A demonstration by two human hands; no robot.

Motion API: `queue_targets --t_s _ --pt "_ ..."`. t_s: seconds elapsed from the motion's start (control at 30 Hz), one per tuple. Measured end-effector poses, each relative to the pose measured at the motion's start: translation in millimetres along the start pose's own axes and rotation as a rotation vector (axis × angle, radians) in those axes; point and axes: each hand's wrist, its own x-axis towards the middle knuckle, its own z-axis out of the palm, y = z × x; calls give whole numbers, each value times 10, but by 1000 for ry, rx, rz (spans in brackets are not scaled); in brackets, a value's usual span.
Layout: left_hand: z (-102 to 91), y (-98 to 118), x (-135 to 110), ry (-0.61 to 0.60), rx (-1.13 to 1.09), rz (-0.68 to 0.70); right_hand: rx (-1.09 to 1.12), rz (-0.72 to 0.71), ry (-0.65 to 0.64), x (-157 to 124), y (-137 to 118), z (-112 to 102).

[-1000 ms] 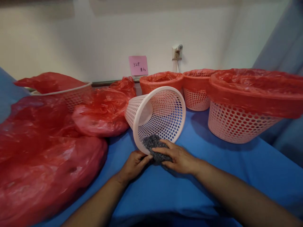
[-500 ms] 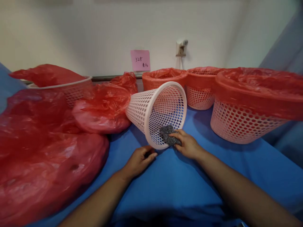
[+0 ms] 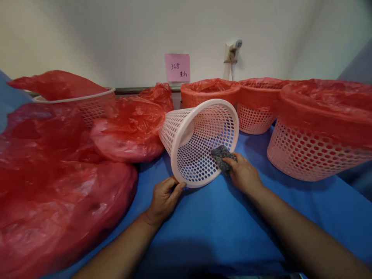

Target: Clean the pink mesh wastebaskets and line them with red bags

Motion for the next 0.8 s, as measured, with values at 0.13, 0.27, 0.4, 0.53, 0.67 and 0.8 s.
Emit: queue_targets --t_s 0.13,0.27,0.4,0.53,0.67,0.8 --pt "73 -14 16 -200 -88 -122 206 -179 -63 -58 -102 60" --pt "182 -52 11 -414 -174 -176 519 -397 -175 -137 -261 146" --pt "185 -52 -6 -385 -182 -217 562 -396 -213 -177 -311 158" --pt "79 -19 -25 -183 -113 -120 423 -398 -197 -145 -228 126" --pt "-39 6 -31 118 -8 -62 127 -156 -51 -25 -10 31" --pt "9 -2 -10 -60 -53 -131 123 -51 -45 12 18 -39"
